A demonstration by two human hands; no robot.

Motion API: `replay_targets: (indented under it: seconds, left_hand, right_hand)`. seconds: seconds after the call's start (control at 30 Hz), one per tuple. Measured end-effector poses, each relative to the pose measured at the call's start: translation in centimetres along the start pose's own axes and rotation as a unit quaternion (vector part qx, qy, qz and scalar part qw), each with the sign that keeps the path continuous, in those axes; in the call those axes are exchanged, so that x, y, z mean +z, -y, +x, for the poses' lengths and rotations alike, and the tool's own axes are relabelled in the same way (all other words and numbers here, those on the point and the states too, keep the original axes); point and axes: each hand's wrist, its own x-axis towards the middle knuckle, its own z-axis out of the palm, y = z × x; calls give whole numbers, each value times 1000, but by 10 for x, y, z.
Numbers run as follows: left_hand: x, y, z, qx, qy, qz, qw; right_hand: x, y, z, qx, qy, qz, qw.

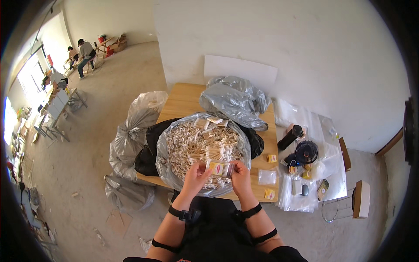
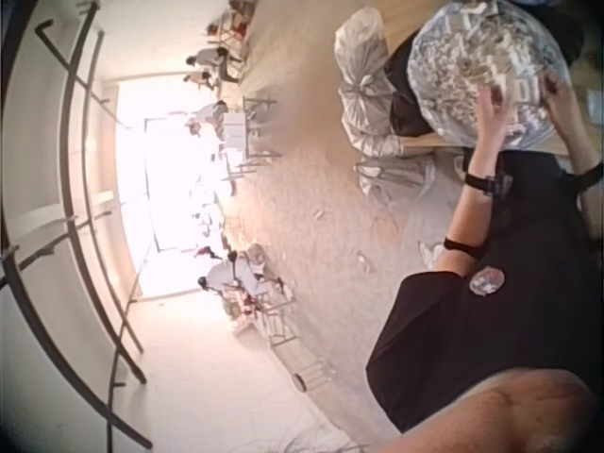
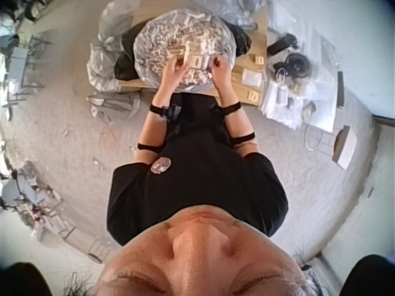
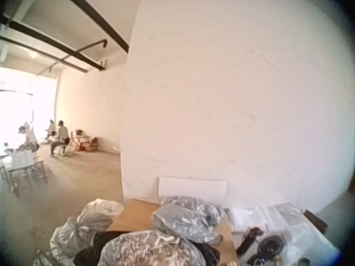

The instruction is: Packaging small packets into plastic bags at a workstation.

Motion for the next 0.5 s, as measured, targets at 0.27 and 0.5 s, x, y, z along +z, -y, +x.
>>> replay_targets:
  seconds: [0.27, 0.5]
  left_hand:
    - [6, -14, 0, 108, -59, 181, 976]
    - [8, -19, -2, 43, -22, 128, 991]
  right_hand:
    - [15, 33, 2, -333, -18, -329, 883]
    - [31, 26, -2, -126, 47, -214, 968]
